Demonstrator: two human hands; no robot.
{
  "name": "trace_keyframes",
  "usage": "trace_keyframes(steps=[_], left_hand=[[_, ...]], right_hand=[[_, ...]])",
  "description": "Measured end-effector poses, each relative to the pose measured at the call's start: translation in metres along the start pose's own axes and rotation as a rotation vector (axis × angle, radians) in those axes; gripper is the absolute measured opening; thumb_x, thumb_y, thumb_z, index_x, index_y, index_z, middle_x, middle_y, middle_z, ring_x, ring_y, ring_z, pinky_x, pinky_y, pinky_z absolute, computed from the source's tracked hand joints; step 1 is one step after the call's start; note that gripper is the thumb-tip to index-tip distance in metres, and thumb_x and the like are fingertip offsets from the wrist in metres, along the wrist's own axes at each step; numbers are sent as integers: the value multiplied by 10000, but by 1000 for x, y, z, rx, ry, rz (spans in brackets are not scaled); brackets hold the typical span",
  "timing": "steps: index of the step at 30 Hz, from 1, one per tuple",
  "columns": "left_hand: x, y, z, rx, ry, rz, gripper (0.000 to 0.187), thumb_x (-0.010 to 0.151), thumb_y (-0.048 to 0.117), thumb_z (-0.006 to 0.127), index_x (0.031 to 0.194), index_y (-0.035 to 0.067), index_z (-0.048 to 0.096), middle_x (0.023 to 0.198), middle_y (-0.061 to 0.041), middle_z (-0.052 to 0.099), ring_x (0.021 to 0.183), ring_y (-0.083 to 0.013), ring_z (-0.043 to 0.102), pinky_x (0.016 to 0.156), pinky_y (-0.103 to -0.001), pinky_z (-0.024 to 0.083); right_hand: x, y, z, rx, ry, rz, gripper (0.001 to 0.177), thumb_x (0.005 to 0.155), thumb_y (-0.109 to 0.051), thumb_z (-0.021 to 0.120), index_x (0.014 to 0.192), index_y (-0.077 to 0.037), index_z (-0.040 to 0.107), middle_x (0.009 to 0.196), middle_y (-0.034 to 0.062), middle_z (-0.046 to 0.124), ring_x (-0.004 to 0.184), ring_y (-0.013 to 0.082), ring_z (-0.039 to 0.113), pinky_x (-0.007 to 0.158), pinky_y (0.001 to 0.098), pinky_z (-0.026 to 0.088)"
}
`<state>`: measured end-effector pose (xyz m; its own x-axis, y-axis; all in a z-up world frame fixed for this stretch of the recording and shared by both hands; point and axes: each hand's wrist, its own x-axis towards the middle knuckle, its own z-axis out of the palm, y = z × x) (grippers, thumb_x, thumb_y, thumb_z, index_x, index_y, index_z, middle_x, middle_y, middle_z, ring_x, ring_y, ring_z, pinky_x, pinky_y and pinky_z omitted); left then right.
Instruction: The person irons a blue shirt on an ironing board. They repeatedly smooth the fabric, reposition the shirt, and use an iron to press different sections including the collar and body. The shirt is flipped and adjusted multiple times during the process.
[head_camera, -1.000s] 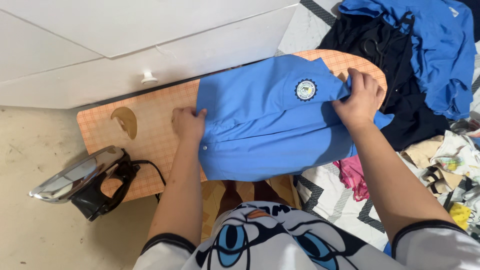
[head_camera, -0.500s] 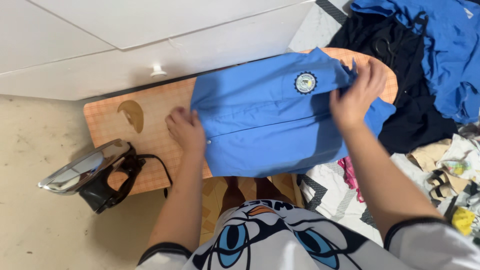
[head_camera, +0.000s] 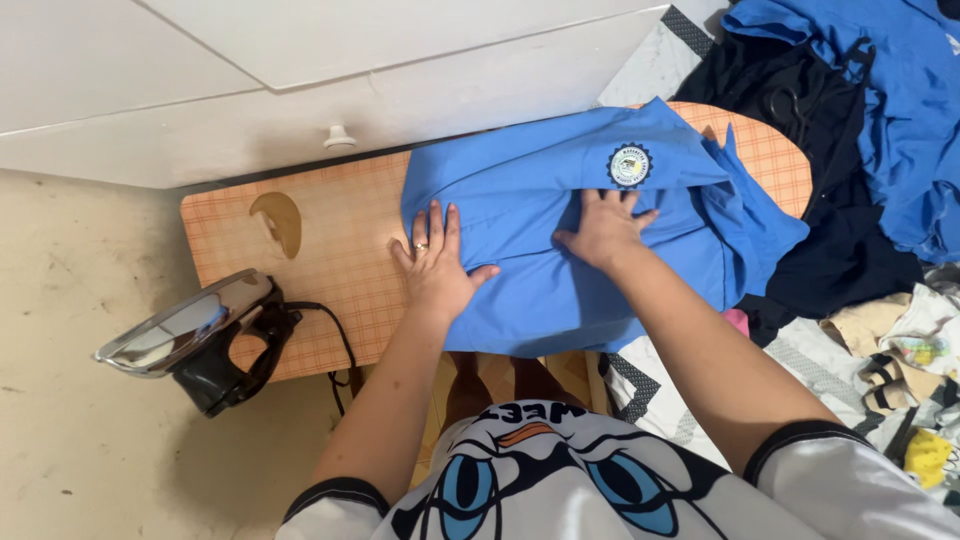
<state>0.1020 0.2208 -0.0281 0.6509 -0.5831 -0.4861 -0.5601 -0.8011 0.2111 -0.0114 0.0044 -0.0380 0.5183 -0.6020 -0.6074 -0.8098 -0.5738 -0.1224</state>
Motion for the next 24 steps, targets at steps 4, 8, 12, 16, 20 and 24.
trace_keyframes(steps=[4,8,12,16,20,24], left_hand=[[2,0,-11,38,-147,-112,1260,767,814,617,1622,133,-10,1703,-100,-46,1559,-270,-94,1199,-634,-34],[11,-19,-8,11,-1,-134,1029,908,743,490,1590,101,63,1678,-128,8,1541,-301,-61,1188,-634,-12],[9,-39,10,-168,325,-274,718,991,521,563,1456,-3,404,1580,-170,314,1500,-317,224,1199,-567,196],[12,-43,26,-246,436,-287,427,1004,323,633,1200,-56,613,1373,-194,444,1324,-341,363,1087,-530,290],[18,-47,30,-267,423,-283,248,1022,232,608,1123,11,658,1338,-129,468,1323,-298,388,1123,-473,305],[17,-55,33,-268,447,-288,264,994,235,637,1167,36,631,1357,-123,461,1319,-289,387,1112,-480,293]], right_hand=[[5,-4,-22,-65,-149,138,1192,699,-536,883,1635,-205,224,1682,236,160,1536,553,-7,1132,814,127],[12,21,-30,37,-101,140,1164,689,-597,871,1611,-260,246,1695,228,63,1522,541,-71,1143,779,86],[18,44,-21,74,-75,56,904,825,-660,695,1591,-325,352,1729,182,65,1567,523,-98,1183,769,44],[15,56,-6,148,-5,-28,855,845,-606,671,1586,-361,323,1704,183,-3,1532,530,-142,1152,762,4],[19,57,-8,33,-44,19,947,778,-538,773,1585,-339,320,1692,207,18,1517,534,-102,1161,753,-3],[20,61,-6,-47,-49,12,850,827,-532,748,1568,-354,371,1667,245,170,1523,566,7,1184,737,12]])
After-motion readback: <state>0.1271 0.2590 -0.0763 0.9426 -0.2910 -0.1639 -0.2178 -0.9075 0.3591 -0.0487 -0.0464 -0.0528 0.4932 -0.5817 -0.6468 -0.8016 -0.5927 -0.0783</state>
